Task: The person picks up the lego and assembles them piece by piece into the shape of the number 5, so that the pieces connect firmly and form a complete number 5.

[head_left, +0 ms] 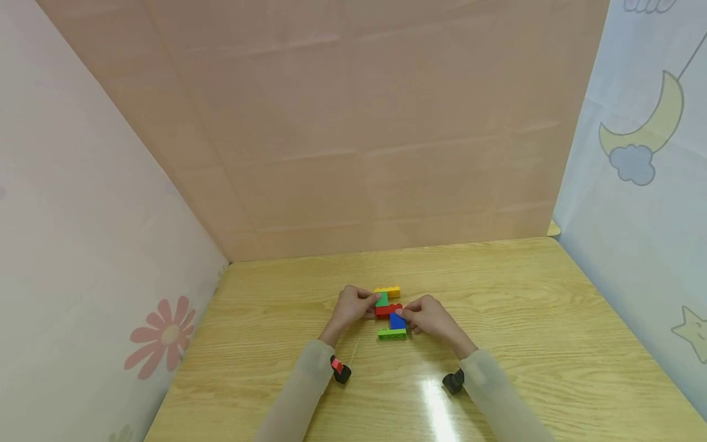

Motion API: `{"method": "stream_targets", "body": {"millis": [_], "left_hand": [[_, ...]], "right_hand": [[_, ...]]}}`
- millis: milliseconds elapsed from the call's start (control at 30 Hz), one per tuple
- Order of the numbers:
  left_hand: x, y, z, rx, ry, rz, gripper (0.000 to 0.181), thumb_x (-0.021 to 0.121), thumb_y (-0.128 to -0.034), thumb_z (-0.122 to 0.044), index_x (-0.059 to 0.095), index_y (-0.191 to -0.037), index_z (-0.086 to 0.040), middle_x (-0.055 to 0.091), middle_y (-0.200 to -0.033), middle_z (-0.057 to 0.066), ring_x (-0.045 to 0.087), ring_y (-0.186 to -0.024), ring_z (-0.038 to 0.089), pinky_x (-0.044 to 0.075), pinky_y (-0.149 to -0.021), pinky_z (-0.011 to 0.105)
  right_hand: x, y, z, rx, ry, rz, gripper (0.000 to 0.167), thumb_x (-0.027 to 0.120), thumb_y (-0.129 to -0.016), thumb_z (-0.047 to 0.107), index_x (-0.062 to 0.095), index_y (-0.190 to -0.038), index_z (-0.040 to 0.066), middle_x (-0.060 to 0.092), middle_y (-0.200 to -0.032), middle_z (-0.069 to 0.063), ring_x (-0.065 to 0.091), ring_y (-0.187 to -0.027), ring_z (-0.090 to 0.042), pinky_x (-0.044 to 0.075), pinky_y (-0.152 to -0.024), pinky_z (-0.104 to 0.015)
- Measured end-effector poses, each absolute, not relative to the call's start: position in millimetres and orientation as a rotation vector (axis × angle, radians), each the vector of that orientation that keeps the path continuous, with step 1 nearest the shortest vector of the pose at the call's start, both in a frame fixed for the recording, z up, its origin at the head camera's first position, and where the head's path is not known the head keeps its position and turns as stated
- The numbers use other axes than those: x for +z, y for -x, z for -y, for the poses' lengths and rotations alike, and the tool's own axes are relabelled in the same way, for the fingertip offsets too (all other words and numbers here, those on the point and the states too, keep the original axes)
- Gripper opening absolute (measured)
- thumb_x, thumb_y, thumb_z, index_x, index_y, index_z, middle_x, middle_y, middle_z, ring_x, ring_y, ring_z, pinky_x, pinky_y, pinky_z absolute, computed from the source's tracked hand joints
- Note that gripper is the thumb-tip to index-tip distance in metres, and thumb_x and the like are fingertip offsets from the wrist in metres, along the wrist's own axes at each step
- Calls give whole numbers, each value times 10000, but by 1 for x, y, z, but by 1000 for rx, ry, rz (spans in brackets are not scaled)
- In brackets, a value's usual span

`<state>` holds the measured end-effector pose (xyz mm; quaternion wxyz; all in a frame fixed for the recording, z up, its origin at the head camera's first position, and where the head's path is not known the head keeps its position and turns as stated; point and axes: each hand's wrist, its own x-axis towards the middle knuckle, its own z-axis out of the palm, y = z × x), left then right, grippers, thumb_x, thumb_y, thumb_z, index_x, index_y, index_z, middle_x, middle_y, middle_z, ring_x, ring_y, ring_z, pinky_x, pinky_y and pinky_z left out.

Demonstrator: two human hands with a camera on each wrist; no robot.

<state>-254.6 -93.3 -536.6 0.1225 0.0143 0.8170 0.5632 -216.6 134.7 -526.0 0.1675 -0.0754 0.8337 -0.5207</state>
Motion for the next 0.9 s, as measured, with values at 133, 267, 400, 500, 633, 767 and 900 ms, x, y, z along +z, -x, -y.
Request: {"method": "stream_targets", "body": {"millis": [133,267,400,500,633,767,900], "left_hand": [[-537,253,94,1631,-58,-2406,306,718,-1018,-260,801,-1119,16,800,-999,150,769,-738,156,661,-677,316],[-537,253,93,1629,-57,-2412,308,729,-1010,-269,805,-1101,16,794,-977,144,763,-736,156,661,-668,319],[-537,252,93,1624,-49,-2428,316,737,-1005,-279,807,-1095,16,795,-959,134,760,-725,150,658,-658,313],[-538,250,93,1618,-33,-2435,327,741,-1002,-289,806,-1101,16,795,-951,127,752,-715,141,656,-651,309],[-538,248,92,1625,-8,-2419,335,737,-1004,-302,804,-1116,6,792,-963,124,747,-714,142,657,-659,307],[-538,246,92,1638,1,-2397,333,725,-1012,-308,802,-1119,-2,786,-958,113,744,-718,144,659,-672,310],[-534,246,98,1653,-1,-2395,341,695,-1032,-321,803,-1080,-2,774,-918,123,738,-711,159,661,-677,319]], "right_hand": [[-526,216,-134,-1487,212,-2374,252,649,-1046,197,802,-1014,0,731,-848,-83,655,-756,-176,612,-682,-307],[-528,217,-134,-1504,197,-2372,231,661,-1040,185,797,-969,12,705,-797,-52,636,-726,-170,599,-674,-312],[-530,216,-134,-1511,191,-2379,228,677,-1034,199,798,-989,11,722,-819,-49,639,-721,-161,604,-672,-313],[-530,215,-133,-1513,177,-2367,234,686,-1031,215,795,-1016,9,734,-860,-69,648,-735,-168,610,-678,-311],[-529,213,-133,-1515,166,-2357,245,692,-1027,225,788,-1031,1,745,-903,-107,659,-753,-179,618,-691,-321],[-528,211,-134,-1507,167,-2372,251,690,-1029,228,787,-1063,-1,760,-925,-102,673,-766,-176,625,-696,-330],[-528,214,-138,-1518,183,-2368,278,646,-1055,236,776,-1055,-10,743,-915,-107,671,-771,-182,616,-689,-320]]}}
